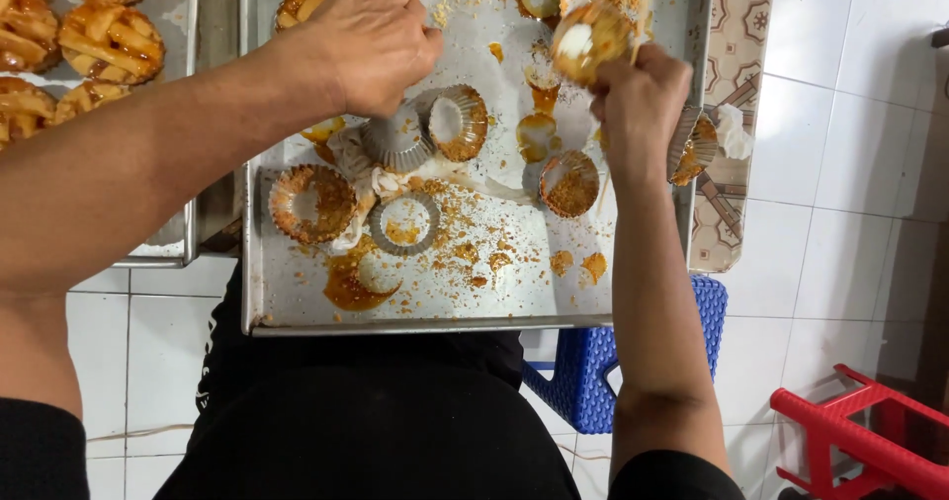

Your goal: Removing small lattice-topped pies from their paper molds using a wooden skewer and placing them on a baking sheet.

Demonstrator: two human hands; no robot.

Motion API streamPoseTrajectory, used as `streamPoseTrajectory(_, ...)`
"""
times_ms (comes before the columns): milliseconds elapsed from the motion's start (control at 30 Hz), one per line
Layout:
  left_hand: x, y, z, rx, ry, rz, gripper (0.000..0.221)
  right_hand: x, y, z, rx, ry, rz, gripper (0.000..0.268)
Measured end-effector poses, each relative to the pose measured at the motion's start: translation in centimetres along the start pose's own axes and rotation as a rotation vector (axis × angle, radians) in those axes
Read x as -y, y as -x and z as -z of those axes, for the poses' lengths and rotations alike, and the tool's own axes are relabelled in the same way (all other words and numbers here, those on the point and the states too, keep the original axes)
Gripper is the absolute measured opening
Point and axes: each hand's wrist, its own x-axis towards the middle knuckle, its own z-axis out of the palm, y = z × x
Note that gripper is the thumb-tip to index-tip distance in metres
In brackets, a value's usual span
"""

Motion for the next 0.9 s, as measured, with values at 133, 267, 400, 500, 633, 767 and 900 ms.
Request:
streamPoseTrajectory(133, 0.4, 1.0, 1.4, 0.066, 0.271, -0.013, 0.066, 1.2, 0.2, 1.0, 0.005, -0.017, 0.065, 0.028)
streamPoseTrajectory(267, 2.1, 2.7, 0.9, -0.356, 0.481, -0.043, 0.051, 0.8, 2.4, 1.8, 0.164, 0.009, 0.156, 0.035)
streamPoseTrajectory(400, 1.9, 4.5, 0.4, -0.398, 0.568, 0.032, 0.03, 0.8, 5.0, -0.2, 0.248, 0.141, 0.4, 0.022)
streamPoseTrajectory(500, 1.3, 4.5, 0.0, -0.425, 0.443, 0.003, 0.069, 2.9, 6.4, -3.3, 0.401, 0.441, 0.484, 0.06)
streamPoseTrajectory(633, 0.2, 6.3, 1.7, -0.379, 0.544, 0.108, 0.059, 2.6, 5.1, -6.4, 0.517, 0.702, 0.688, 0.087)
streamPoseTrajectory(767, -1.9, 8.0, 0.7, -0.271, 0.658, 0.227, 0.057, 1.0, 3.2, -7.4, 0.447, 0.838, 0.754, 0.064)
streamPoseTrajectory(900, -4.6, 8.2, -1.6, -0.262, 0.732, 0.269, 0.071, 3.7, 3.4, -4.4, 0.362, 0.962, 0.473, 0.094)
